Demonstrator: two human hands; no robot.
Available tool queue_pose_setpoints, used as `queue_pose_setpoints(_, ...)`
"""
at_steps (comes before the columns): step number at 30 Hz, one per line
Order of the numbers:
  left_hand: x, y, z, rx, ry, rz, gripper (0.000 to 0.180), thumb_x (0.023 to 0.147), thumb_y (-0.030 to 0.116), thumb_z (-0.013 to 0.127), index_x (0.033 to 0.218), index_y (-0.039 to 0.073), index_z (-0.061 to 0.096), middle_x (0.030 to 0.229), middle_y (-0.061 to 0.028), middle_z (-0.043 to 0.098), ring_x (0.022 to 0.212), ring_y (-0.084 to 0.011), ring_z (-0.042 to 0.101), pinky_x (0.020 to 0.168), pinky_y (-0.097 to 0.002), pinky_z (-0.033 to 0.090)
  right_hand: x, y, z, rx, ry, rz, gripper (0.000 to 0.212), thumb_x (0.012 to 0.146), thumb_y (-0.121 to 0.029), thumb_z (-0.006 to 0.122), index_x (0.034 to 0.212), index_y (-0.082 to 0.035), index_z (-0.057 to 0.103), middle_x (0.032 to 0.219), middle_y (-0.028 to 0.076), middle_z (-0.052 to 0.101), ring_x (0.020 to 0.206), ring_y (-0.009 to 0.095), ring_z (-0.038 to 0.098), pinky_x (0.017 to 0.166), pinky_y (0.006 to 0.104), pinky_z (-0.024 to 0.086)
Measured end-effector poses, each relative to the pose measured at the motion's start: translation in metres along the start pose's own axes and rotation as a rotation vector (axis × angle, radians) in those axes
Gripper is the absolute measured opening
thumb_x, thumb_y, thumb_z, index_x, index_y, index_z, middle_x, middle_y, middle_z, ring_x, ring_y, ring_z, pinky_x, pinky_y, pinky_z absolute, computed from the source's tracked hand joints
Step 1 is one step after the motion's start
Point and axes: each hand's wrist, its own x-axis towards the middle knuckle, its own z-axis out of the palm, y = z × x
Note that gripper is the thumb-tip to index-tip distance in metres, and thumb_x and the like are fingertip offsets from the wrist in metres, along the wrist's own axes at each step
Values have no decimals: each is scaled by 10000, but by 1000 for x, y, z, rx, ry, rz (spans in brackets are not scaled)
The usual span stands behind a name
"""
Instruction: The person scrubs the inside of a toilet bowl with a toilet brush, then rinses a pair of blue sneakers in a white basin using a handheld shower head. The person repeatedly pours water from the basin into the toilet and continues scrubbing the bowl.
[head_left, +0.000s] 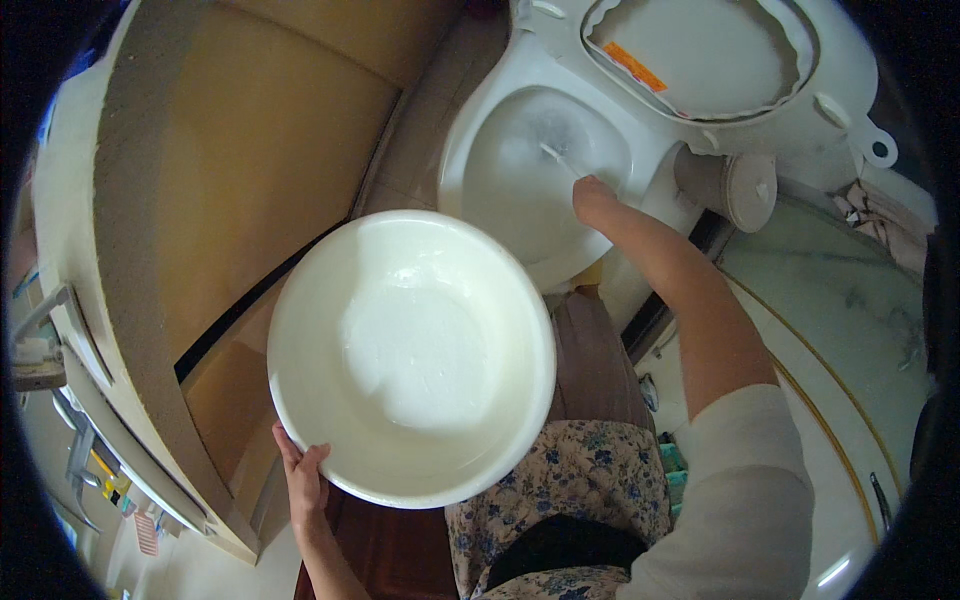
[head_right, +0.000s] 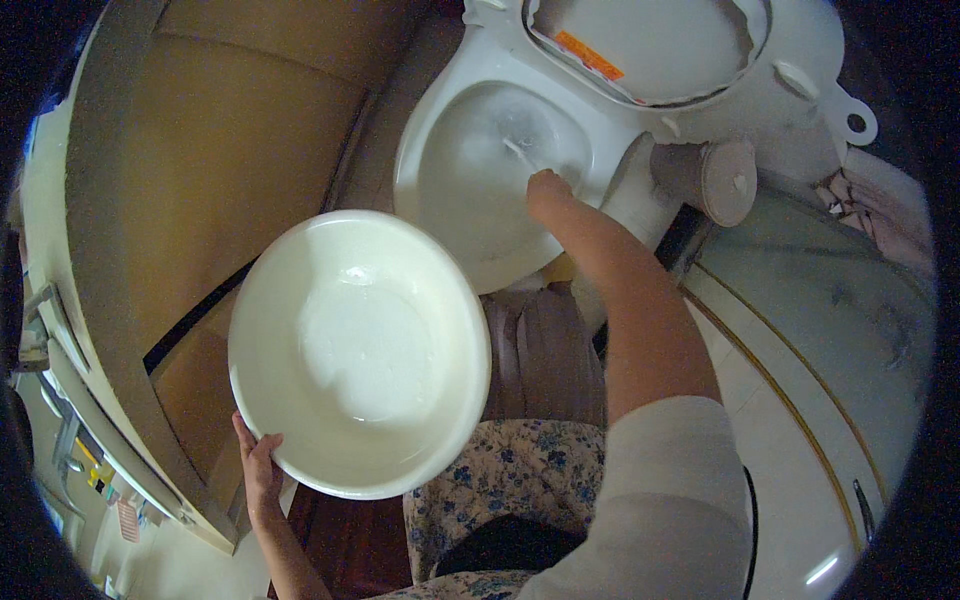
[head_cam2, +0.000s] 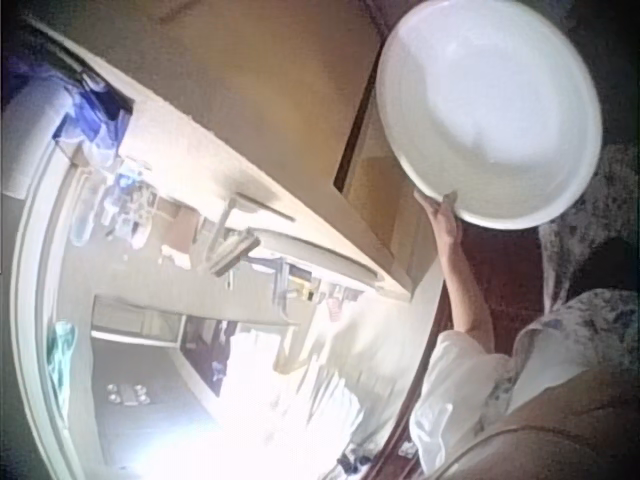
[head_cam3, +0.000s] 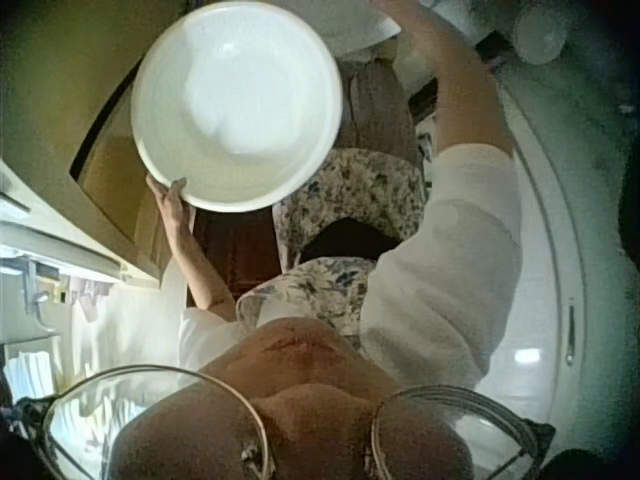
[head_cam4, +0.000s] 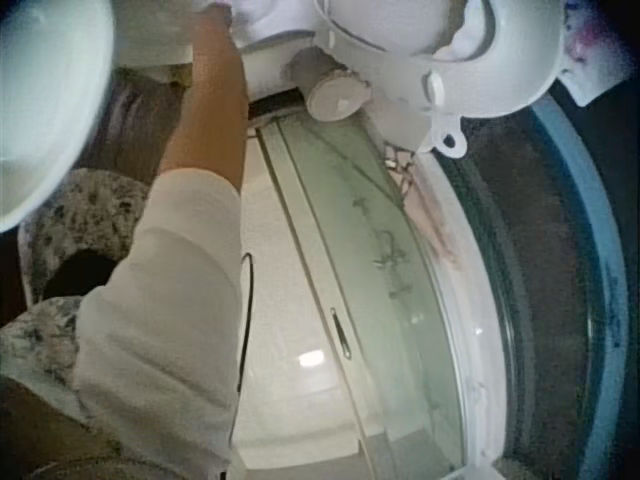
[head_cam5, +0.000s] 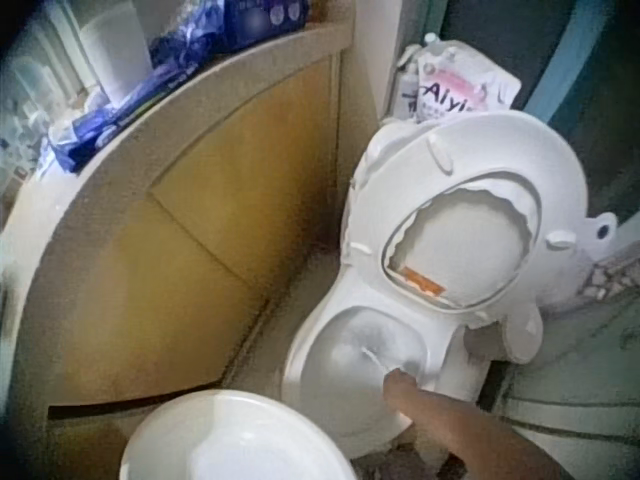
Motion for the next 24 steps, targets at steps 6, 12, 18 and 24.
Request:
queue_pose_setpoints(6, 2, -3, 7, -11, 82, -15, 604, 627, -71, 463, 1181, 103, 300, 1058, -65, 415, 1005, -198, 409, 913, -321, 321, 17, 4, -55, -325, -196, 264, 281, 701, -108, 597, 939, 37, 557, 881, 133, 604, 911, 286, 580, 724, 367, 496)
queue_pose_setpoints(12, 7, -1, 3, -43, 10, -44, 609, 622, -67, 477, 1182, 93, 301, 1065, -67, 410, 1016, -201, 401, 917, -329, 315, 5, -47, -21, 1430, -485, 652, 179, 791, -132, 451, 625, -77, 413, 533, 25, 389, 421, 161, 332, 369, 308, 307)
queue_pose_setpoints(18, 6, -5, 0, -60, 58, -79, 620, 632, -79, 458, 1204, 96, 298, 1094, -70, 410, 1037, -198, 402, 915, -321, 324, 35, -32, -11, 2313, -722, 568, 234, 818, -136, 422, 591, -81, 412, 491, 22, 392, 366, 162, 356, 335, 305, 323)
queue_pose_setpoints(24, 9, 2, 16, -73, 114, -122, 614, 632, -85, 452, 1198, 101, 304, 1074, -67, 426, 1014, -196, 421, 899, -318, 344, 40, -23, -5, 770, -476, 22, 176, 799, -130, 456, 696, -18, 544, 577, 84, 525, 492, 213, 517, 448, 325, 428)
